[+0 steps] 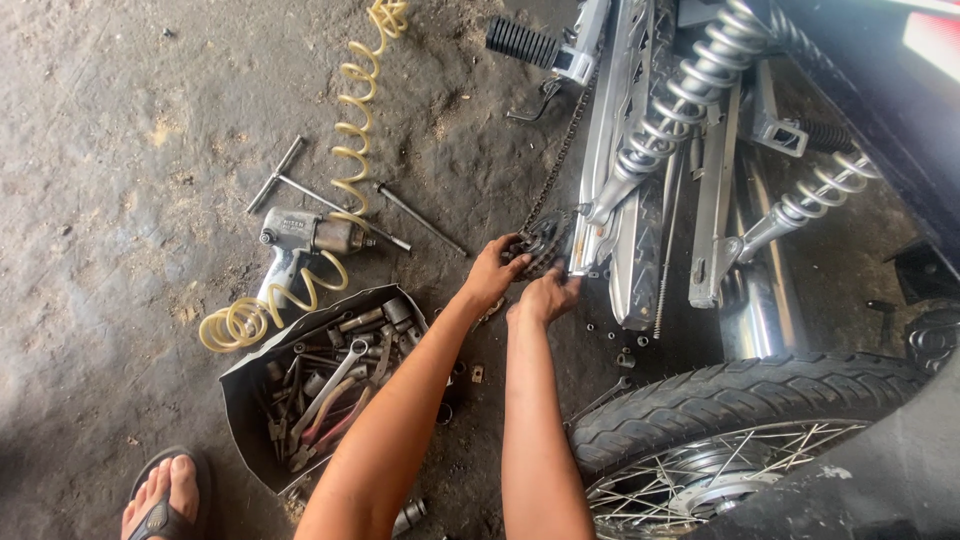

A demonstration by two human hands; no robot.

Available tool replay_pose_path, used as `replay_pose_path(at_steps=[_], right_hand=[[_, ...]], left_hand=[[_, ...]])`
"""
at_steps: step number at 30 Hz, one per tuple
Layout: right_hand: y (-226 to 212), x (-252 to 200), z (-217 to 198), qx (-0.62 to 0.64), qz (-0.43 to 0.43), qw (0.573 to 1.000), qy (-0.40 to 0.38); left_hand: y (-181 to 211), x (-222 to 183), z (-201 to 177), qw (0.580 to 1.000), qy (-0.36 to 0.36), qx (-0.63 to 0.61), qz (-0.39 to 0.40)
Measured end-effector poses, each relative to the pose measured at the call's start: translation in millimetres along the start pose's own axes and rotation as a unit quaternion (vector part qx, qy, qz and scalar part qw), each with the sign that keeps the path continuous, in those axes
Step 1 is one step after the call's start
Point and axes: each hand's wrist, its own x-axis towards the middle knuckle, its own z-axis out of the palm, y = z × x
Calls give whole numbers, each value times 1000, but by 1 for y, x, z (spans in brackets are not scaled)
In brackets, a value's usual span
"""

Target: The person kneels beside a motorcycle with its rear wheel removed and fits a sprocket drum onto the wheel hub, pressing and aligning it by hand. They then move to the motorcycle's chain and swingarm area, using a socket wrench on bolts while steadying the parts.

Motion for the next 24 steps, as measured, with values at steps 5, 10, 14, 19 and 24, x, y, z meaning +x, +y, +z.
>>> replay_pose_path(at_steps=[5,10,14,19,24], right_hand=[[18,15,-1,-82,27,996,4],[8,1,4,-11,22,1000,-2],[14,0,2,-32,-22,998,-59],[20,7,2,-83,-59,993,-57],[27,24,-14,-225,-237,943,63]], left_hand=[[10,-1,-4,996,-18,-34,-87],[18,-8,6,996,-10,49,-75],[-6,-2,20,995,-12,68,-70],[2,-2,17,994,4,99,-42],[57,-18,17,998,-25,37,-48]])
